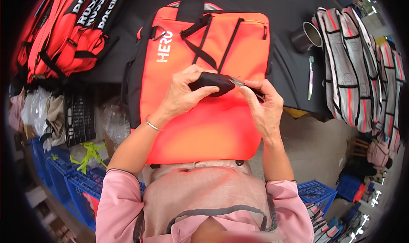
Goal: Inspecting and trimming loose threads on manufactured backpacks and gear bags.
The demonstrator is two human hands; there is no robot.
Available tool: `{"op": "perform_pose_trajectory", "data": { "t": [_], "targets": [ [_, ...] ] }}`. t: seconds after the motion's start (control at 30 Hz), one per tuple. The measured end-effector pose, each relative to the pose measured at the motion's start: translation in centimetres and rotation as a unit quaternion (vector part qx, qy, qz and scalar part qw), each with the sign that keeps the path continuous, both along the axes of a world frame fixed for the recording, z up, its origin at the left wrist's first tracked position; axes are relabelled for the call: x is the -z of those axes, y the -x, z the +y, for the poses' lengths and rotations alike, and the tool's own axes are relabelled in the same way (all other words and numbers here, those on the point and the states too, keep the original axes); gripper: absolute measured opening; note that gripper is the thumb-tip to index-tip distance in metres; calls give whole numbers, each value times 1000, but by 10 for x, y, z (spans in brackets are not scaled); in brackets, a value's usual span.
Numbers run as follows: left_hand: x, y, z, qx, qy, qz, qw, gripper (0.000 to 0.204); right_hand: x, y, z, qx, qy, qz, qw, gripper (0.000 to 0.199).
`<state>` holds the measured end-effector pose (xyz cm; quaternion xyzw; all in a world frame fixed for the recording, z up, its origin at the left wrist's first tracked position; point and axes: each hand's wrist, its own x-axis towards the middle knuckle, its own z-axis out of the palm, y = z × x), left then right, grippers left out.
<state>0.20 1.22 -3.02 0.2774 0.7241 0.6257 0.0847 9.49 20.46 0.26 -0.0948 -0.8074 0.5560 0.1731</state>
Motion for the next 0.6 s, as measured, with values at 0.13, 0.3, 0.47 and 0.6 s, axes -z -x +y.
{"op": "perform_pose_trajectory", "data": {
  "t": [0.13,0.3,0.47,0.6],
  "targets": [
    [1,-1,-4,10,-9,-30,999,22,5,2,-7,-9,-35,13,999,16],
    [1,0,-8,21,-5,0,1000,22,11,6,-14,-19,-91,35,995,16],
    [-3,-2,-6,24,-5,-45,999,22,9,6,-16,-19,-128,25,991,16],
    [2,-4,-9,19,9,-16,1000,23,2,6,-12,-38,-26,-27,999,12]
  ]
}}
